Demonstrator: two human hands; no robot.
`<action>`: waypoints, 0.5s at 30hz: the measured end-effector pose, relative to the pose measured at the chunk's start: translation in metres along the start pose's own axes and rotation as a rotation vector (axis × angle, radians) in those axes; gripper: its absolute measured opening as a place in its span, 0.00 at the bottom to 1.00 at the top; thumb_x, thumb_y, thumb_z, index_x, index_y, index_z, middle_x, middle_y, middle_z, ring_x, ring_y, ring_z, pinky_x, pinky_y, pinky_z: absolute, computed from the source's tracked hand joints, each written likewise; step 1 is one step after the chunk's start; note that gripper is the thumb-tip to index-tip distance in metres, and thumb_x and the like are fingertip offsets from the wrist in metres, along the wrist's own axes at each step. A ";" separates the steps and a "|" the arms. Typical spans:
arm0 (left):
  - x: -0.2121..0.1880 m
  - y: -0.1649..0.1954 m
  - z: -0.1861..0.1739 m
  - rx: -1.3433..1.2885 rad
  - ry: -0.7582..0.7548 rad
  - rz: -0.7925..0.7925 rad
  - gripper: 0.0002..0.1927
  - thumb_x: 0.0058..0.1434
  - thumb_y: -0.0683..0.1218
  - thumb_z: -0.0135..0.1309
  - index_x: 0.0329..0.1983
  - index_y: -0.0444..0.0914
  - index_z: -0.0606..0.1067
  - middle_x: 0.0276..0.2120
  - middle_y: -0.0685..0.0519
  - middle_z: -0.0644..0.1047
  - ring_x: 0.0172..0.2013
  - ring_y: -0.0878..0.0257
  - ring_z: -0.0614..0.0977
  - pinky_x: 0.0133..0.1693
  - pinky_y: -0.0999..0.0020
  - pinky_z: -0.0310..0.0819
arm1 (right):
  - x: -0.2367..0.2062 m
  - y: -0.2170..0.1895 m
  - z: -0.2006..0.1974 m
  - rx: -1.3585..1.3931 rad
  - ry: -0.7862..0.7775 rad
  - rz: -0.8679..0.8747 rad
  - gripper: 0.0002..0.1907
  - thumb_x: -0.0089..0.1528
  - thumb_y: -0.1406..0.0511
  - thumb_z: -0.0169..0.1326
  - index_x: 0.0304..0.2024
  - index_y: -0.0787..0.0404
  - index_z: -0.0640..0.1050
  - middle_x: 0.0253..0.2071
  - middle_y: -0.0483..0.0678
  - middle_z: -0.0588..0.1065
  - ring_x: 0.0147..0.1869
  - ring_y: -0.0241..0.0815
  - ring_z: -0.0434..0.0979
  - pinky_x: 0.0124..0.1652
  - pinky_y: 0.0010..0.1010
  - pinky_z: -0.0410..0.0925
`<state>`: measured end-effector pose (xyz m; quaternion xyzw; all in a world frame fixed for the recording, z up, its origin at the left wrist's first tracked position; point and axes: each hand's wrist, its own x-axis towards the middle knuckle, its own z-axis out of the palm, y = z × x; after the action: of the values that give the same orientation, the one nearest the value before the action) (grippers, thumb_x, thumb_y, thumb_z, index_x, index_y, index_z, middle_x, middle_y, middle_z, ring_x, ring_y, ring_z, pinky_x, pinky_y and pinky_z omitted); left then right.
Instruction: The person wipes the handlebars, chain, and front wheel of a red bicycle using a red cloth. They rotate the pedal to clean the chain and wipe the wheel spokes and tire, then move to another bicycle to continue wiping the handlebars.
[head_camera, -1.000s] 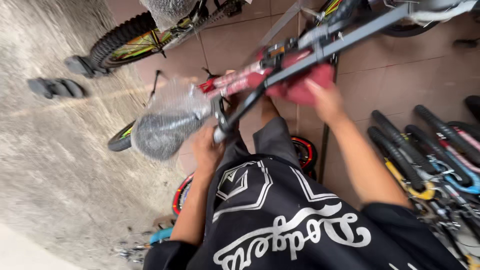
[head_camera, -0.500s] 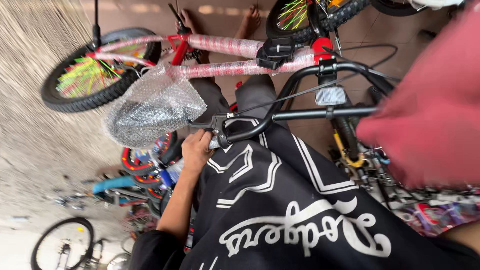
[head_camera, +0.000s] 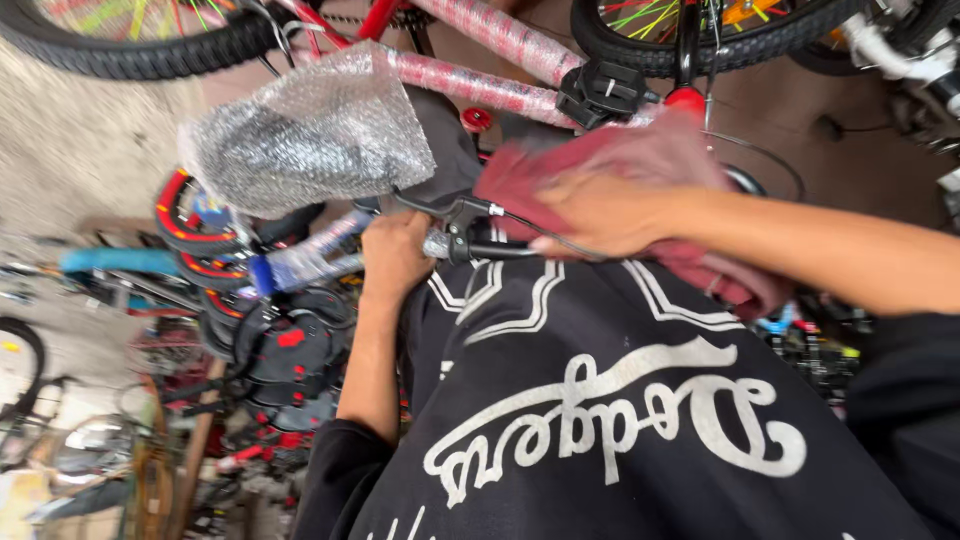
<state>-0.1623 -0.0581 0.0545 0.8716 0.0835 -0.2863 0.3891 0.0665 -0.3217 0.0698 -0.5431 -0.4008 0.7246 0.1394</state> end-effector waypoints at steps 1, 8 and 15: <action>0.001 0.004 -0.001 0.009 -0.008 -0.021 0.16 0.42 0.43 0.63 0.36 0.40 0.78 0.27 0.48 0.77 0.31 0.47 0.80 0.35 0.52 0.71 | 0.001 -0.006 0.004 0.152 -0.056 0.049 0.30 0.65 0.45 0.44 0.49 0.64 0.74 0.46 0.61 0.77 0.52 0.61 0.77 0.54 0.51 0.67; 0.032 0.025 -0.016 0.049 0.019 0.032 0.12 0.44 0.45 0.65 0.32 0.39 0.77 0.28 0.48 0.77 0.34 0.50 0.81 0.38 0.52 0.70 | -0.039 0.043 -0.016 -0.088 0.183 0.516 0.36 0.62 0.41 0.47 0.57 0.64 0.72 0.52 0.63 0.75 0.56 0.64 0.75 0.51 0.54 0.68; 0.068 0.043 -0.016 0.122 -0.025 0.093 0.16 0.38 0.45 0.63 0.33 0.39 0.78 0.28 0.49 0.78 0.33 0.51 0.82 0.38 0.54 0.71 | -0.062 0.091 0.007 -0.059 0.261 0.767 0.35 0.72 0.41 0.44 0.46 0.67 0.79 0.44 0.64 0.77 0.52 0.62 0.79 0.53 0.49 0.69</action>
<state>-0.0836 -0.0815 0.0520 0.8930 0.0204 -0.2834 0.3490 0.1040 -0.4224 0.0459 -0.7443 -0.1689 0.6372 -0.1069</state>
